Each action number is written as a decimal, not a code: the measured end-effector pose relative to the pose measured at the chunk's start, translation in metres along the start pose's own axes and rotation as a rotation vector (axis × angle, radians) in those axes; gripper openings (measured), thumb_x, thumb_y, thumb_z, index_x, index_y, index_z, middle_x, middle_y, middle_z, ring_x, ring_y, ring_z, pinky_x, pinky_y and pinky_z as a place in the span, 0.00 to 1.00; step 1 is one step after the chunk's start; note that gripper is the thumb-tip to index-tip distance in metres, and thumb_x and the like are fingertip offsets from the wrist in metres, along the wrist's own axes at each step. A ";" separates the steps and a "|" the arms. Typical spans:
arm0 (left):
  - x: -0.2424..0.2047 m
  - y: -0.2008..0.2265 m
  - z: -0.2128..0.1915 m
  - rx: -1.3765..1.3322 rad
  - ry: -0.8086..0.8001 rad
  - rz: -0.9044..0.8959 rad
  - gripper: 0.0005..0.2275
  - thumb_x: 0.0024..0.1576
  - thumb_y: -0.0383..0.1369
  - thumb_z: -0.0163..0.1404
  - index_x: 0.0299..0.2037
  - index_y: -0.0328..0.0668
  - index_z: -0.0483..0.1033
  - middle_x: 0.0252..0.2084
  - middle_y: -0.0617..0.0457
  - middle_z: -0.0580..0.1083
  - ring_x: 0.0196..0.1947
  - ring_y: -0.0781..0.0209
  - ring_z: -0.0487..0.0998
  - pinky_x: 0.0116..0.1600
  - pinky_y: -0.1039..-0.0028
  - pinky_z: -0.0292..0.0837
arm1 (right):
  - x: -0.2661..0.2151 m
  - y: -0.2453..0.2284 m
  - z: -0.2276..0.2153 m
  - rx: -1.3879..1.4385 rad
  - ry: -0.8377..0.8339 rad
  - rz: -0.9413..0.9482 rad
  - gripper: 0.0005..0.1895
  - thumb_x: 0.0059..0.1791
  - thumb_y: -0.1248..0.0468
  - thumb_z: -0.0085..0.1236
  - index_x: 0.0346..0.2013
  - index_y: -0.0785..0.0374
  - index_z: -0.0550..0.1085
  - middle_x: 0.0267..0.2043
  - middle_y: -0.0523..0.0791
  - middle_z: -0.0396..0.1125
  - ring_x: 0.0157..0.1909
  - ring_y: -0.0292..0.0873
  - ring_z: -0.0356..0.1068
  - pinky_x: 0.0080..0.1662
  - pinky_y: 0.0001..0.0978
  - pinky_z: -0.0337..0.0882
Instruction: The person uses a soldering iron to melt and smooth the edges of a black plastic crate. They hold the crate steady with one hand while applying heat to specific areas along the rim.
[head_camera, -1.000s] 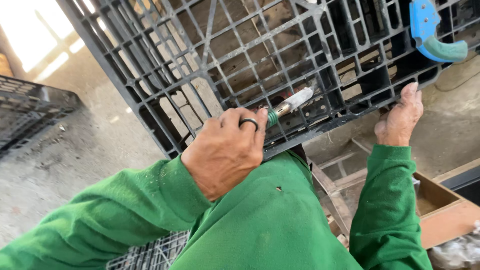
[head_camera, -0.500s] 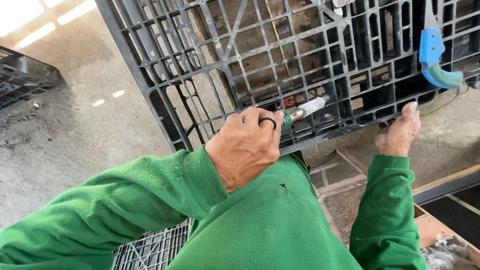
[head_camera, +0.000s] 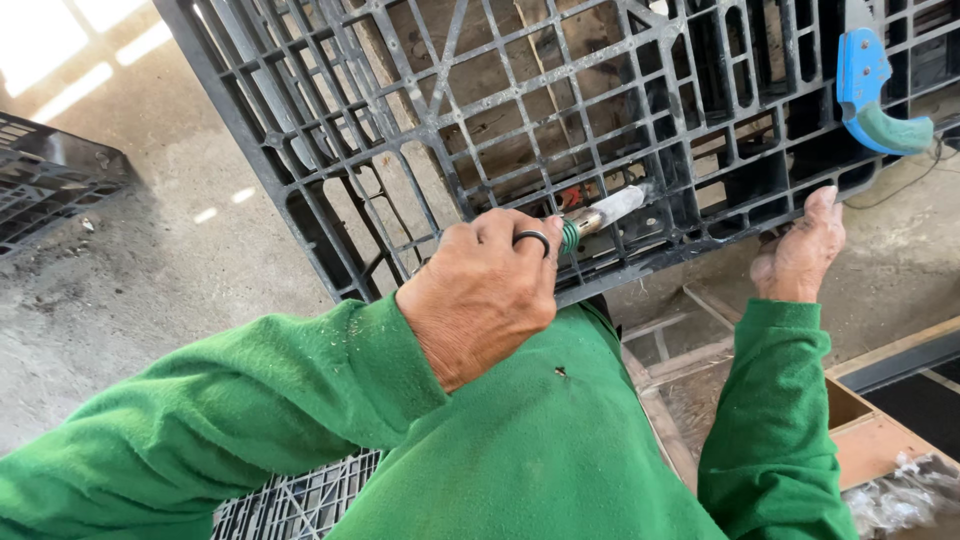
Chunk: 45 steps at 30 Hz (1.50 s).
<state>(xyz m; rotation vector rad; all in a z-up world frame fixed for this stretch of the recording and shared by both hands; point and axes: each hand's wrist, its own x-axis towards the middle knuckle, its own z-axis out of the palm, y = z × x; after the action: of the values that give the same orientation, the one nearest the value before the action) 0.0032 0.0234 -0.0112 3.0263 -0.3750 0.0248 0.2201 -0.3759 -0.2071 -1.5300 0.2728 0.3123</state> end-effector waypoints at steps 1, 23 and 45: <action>0.002 0.001 -0.001 0.028 0.006 0.012 0.17 0.57 0.31 0.50 0.54 0.28 0.78 0.33 0.54 0.74 0.39 0.60 0.74 0.30 0.75 0.67 | 0.000 -0.001 0.002 0.014 0.000 0.001 0.20 0.62 0.54 0.48 0.64 0.63 0.67 0.59 0.46 0.69 0.57 0.44 0.72 0.59 0.40 0.75; 0.013 0.002 -0.010 0.063 0.000 0.064 0.17 0.58 0.32 0.50 0.54 0.28 0.77 0.33 0.56 0.74 0.42 0.61 0.75 0.30 0.76 0.68 | -0.001 0.003 0.002 0.030 0.017 -0.026 0.17 0.62 0.54 0.49 0.59 0.63 0.69 0.55 0.43 0.68 0.55 0.41 0.70 0.57 0.38 0.74; 0.042 -0.031 -0.016 0.130 -0.004 0.251 0.11 0.53 0.35 0.52 0.33 0.32 0.80 0.26 0.57 0.69 0.30 0.64 0.71 0.25 0.76 0.63 | -0.002 0.002 0.003 0.051 0.031 -0.026 0.17 0.64 0.55 0.48 0.60 0.64 0.69 0.56 0.44 0.68 0.56 0.41 0.70 0.59 0.36 0.74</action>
<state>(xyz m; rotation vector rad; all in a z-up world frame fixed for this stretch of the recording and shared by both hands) 0.0512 0.0451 0.0028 3.0831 -0.7807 0.0635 0.2170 -0.3733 -0.2082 -1.4877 0.2828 0.2593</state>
